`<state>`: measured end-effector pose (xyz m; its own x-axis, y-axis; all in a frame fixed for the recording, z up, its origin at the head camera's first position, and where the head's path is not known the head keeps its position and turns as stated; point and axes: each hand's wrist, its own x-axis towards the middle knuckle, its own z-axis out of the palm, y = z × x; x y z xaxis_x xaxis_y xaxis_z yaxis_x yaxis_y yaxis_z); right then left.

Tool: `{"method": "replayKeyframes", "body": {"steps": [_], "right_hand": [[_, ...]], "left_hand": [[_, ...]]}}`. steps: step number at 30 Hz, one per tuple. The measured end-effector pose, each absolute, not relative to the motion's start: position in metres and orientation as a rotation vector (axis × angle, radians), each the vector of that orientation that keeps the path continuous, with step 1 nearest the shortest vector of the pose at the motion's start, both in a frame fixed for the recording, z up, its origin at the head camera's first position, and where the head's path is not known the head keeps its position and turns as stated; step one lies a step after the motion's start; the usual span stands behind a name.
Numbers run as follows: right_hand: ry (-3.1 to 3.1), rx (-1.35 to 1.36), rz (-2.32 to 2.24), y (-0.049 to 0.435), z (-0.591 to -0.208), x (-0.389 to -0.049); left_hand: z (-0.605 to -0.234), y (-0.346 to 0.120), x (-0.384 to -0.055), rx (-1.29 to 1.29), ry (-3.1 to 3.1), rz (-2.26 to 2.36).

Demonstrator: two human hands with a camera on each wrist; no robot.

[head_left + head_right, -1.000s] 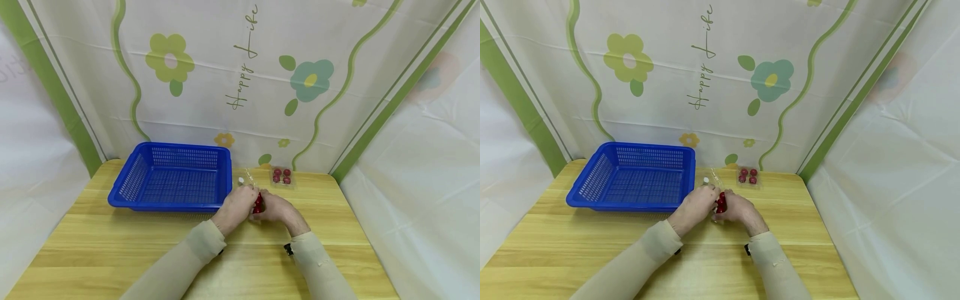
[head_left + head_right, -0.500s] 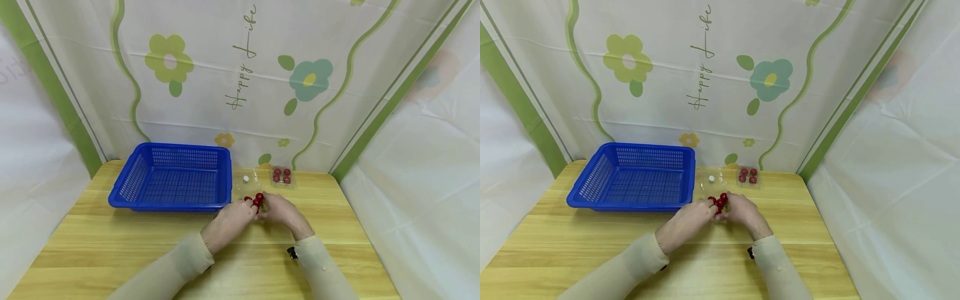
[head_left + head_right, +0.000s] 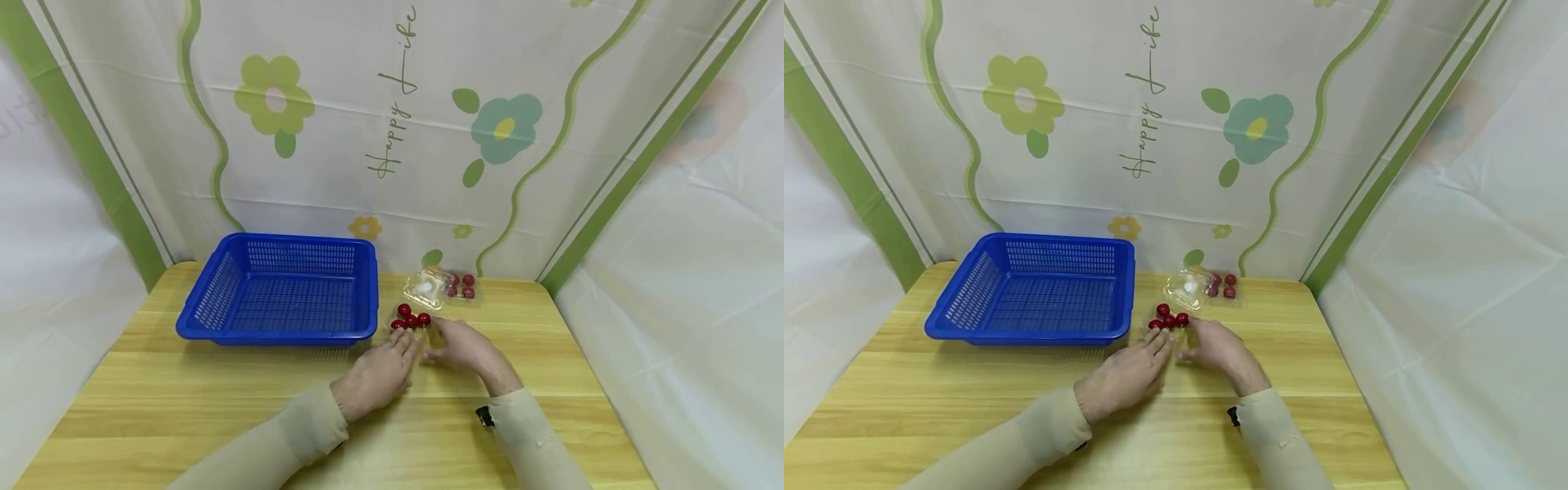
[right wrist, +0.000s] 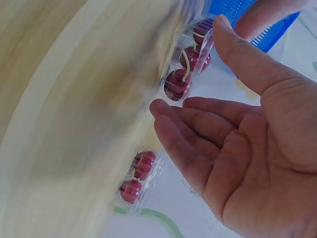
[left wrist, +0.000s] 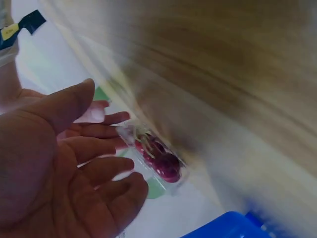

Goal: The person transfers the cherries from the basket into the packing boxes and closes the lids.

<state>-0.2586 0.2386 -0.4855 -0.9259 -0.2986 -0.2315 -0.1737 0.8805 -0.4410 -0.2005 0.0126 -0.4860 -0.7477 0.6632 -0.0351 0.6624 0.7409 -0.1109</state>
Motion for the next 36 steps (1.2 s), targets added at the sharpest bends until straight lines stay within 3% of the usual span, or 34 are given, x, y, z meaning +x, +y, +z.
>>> {"method": "replayKeyframes", "body": {"steps": [14,36], "right_hand": [[2.856,-0.287,-0.610,0.252,-0.482,-0.268],[2.968,-0.467,-0.613,0.231,-0.472,-0.350]], "left_hand": [[-0.492,0.017,-0.202,-1.103,-2.905,0.301],[-0.497,0.023,-0.187,-1.092,-2.934,0.128]]}}
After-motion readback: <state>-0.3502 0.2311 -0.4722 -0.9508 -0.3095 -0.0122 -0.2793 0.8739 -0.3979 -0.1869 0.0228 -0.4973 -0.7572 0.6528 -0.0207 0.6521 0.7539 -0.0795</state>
